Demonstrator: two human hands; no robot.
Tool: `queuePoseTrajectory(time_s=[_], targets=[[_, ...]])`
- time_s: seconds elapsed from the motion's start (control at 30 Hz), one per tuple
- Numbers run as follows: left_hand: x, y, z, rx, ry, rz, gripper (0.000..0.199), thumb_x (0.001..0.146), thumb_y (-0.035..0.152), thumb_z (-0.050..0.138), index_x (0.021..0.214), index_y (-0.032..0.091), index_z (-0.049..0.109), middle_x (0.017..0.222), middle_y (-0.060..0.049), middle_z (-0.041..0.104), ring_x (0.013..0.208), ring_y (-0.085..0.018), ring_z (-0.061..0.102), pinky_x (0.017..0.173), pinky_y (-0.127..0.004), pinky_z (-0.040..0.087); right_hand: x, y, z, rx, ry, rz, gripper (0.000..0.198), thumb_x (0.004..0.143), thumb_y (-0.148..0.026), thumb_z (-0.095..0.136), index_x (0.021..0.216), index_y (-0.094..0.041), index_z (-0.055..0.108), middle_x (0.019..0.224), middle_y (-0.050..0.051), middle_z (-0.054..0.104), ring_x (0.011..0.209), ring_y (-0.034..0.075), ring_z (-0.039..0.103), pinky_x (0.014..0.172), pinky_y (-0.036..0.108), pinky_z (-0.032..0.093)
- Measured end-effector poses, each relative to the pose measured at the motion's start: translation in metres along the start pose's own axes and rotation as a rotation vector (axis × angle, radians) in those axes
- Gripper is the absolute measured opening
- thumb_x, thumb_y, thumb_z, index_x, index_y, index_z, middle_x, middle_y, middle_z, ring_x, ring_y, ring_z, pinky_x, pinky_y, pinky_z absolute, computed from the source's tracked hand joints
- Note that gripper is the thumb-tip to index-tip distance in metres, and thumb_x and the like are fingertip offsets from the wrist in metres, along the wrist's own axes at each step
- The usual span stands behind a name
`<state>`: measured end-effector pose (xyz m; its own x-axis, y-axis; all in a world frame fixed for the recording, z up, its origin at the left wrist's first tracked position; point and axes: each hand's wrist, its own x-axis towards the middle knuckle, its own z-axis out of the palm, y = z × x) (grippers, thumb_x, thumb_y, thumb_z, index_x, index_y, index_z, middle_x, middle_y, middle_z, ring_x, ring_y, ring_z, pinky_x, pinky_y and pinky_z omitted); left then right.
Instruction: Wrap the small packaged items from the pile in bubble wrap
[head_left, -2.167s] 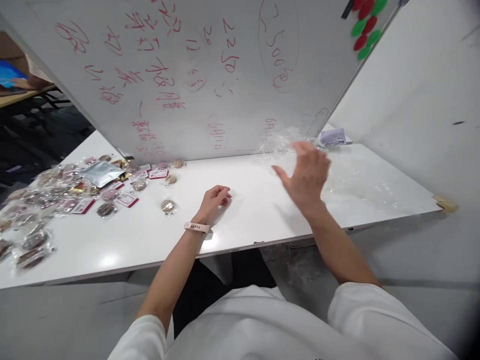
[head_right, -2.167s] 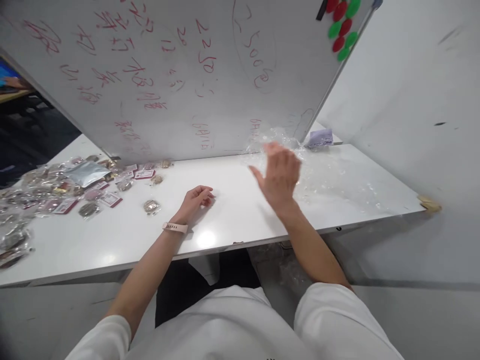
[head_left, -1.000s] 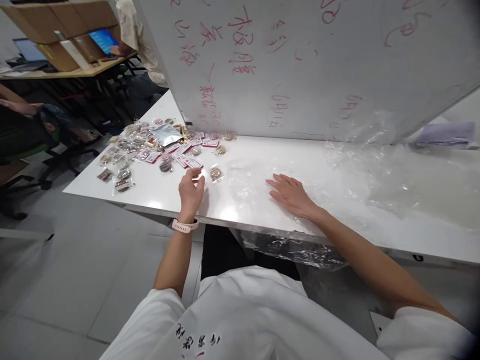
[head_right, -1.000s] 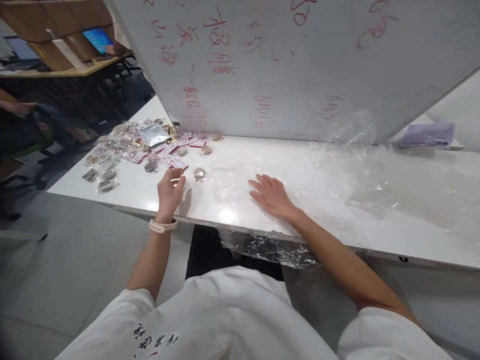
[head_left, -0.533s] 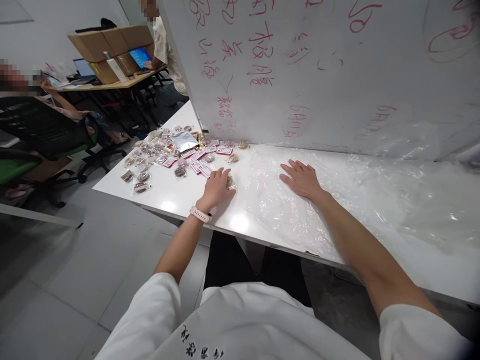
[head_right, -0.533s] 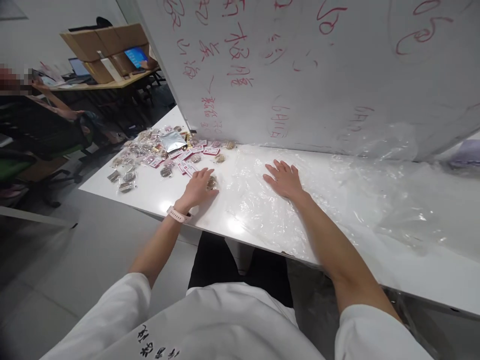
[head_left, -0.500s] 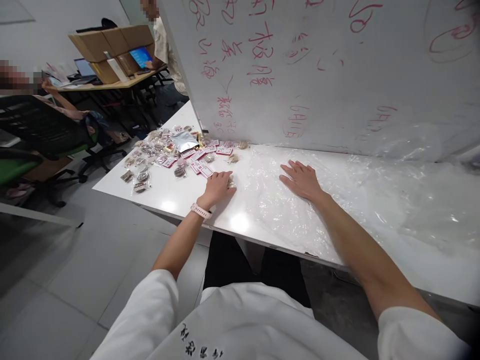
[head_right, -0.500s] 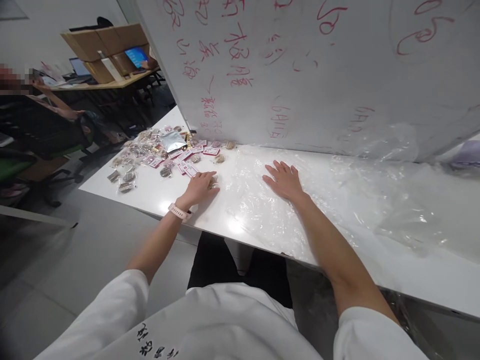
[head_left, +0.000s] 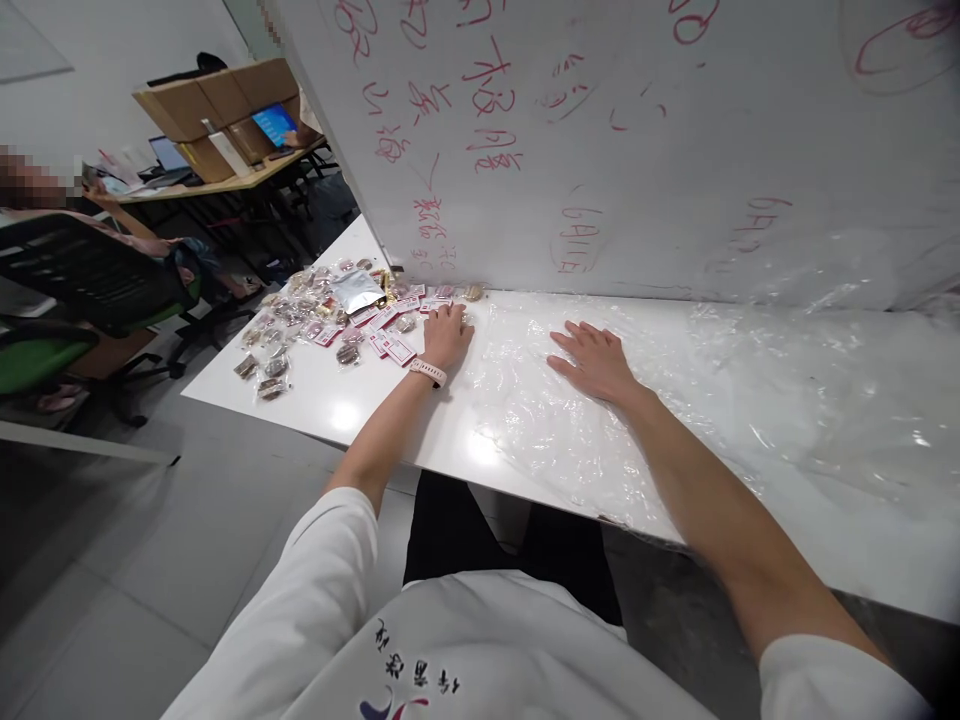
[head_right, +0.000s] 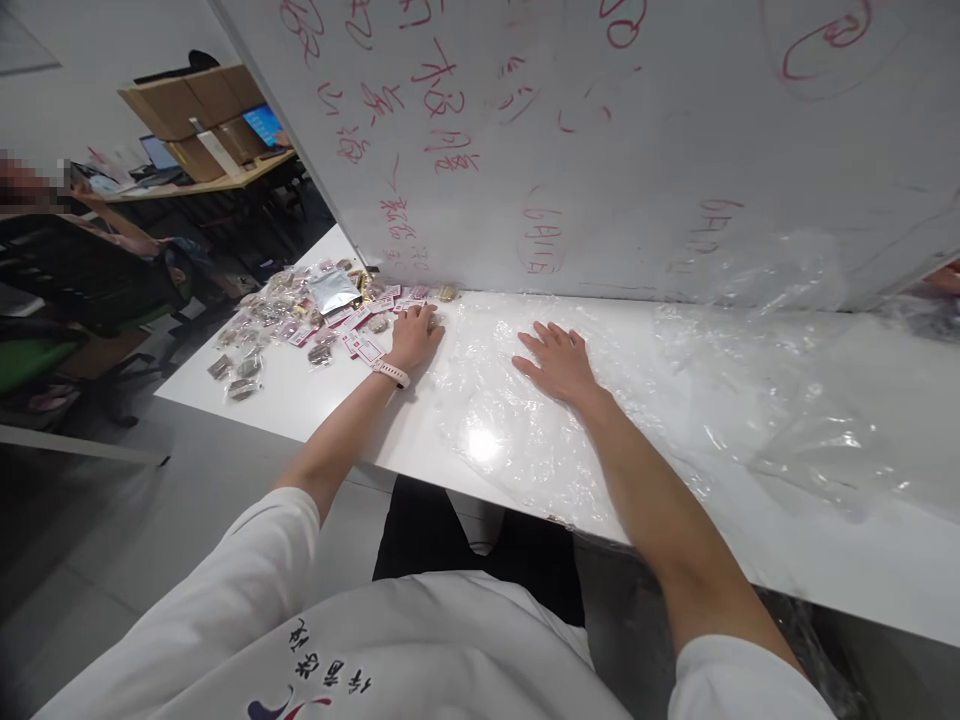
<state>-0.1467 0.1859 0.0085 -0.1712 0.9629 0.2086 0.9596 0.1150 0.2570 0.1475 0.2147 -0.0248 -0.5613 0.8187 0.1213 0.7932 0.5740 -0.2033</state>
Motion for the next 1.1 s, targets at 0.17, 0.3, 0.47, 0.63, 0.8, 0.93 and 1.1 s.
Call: queuePoseTrajectory(time_s=[0.17,0.3,0.47,0.63,0.8,0.93,1.1], targets=[[-0.009,-0.001,-0.008,-0.076,-0.017,0.027,0.03,0.082,0.008,0.055,0.11,0.017,0.062,0.095,-0.014,0.064,0.096,-0.03,0.057,0.083,-0.04,0.042,-0.001,0.0,-0.002,-0.01,-0.02,-0.028,0.065,0.099,-0.063,0.02,0.15,-0.031,0.041,0.163,0.003,0.028,0.151,0.027,0.022,0.121,0.051,0.02],[-0.026,0.014,-0.032,-0.278,0.203,-0.02,0.028,0.084,0.009,0.055,0.111,0.016,0.059,0.085,-0.007,0.063,0.08,-0.021,0.058,0.075,-0.036,0.044,0.001,0.001,0.001,0.003,-0.022,-0.026,0.065,0.099,-0.063,0.02,0.15,-0.03,0.041,0.163,0.003,0.028,0.151,0.028,0.022,0.122,0.051,0.019],[-0.066,0.081,-0.025,-0.411,0.283,0.456,0.035,0.094,0.017,0.05,0.128,0.02,0.051,0.116,-0.01,0.062,0.106,-0.021,0.058,0.089,-0.038,0.047,0.002,0.003,0.004,0.012,-0.009,-0.038,0.064,0.099,-0.061,0.025,0.151,-0.028,0.041,0.163,0.005,0.029,0.151,0.029,0.022,0.121,0.052,0.018],[-0.109,0.114,0.006,-0.259,-0.241,0.725,0.065,0.095,0.047,0.053,0.152,0.028,0.028,0.156,-0.015,0.036,0.143,-0.035,0.034,0.11,-0.055,0.036,0.003,0.004,0.002,0.068,-0.009,-0.083,0.055,0.102,-0.047,0.027,0.149,-0.025,0.046,0.16,0.007,0.034,0.149,0.027,0.026,0.12,0.052,0.02],[-0.147,0.081,-0.019,-0.344,-0.159,0.512,0.086,0.091,0.061,0.053,0.158,0.031,0.007,0.167,-0.014,0.006,0.153,-0.035,0.011,0.118,-0.057,0.024,0.003,0.007,-0.003,0.325,0.085,-0.028,0.046,0.101,-0.036,0.033,0.139,-0.026,0.058,0.15,0.005,0.05,0.143,0.026,0.039,0.118,0.051,0.026],[-0.187,0.054,-0.043,-0.33,0.038,0.039,0.077,0.091,0.054,0.059,0.153,0.024,0.025,0.15,-0.019,0.042,0.136,-0.035,0.042,0.103,-0.053,0.041,0.0,0.007,-0.01,0.628,0.178,0.087,0.044,0.099,-0.04,0.04,0.131,-0.024,0.065,0.131,0.006,0.065,0.124,0.024,0.056,0.104,0.043,0.045],[-0.204,0.06,-0.041,-0.579,-0.141,-0.135,0.071,0.09,0.036,0.062,0.152,0.023,0.031,0.086,-0.001,0.065,0.07,-0.016,0.059,0.071,-0.033,0.048,0.003,0.006,-0.006,0.554,0.193,0.052,0.034,0.094,-0.041,0.05,0.112,-0.026,0.075,0.128,0.004,0.068,0.123,0.026,0.056,0.106,0.047,0.041]])
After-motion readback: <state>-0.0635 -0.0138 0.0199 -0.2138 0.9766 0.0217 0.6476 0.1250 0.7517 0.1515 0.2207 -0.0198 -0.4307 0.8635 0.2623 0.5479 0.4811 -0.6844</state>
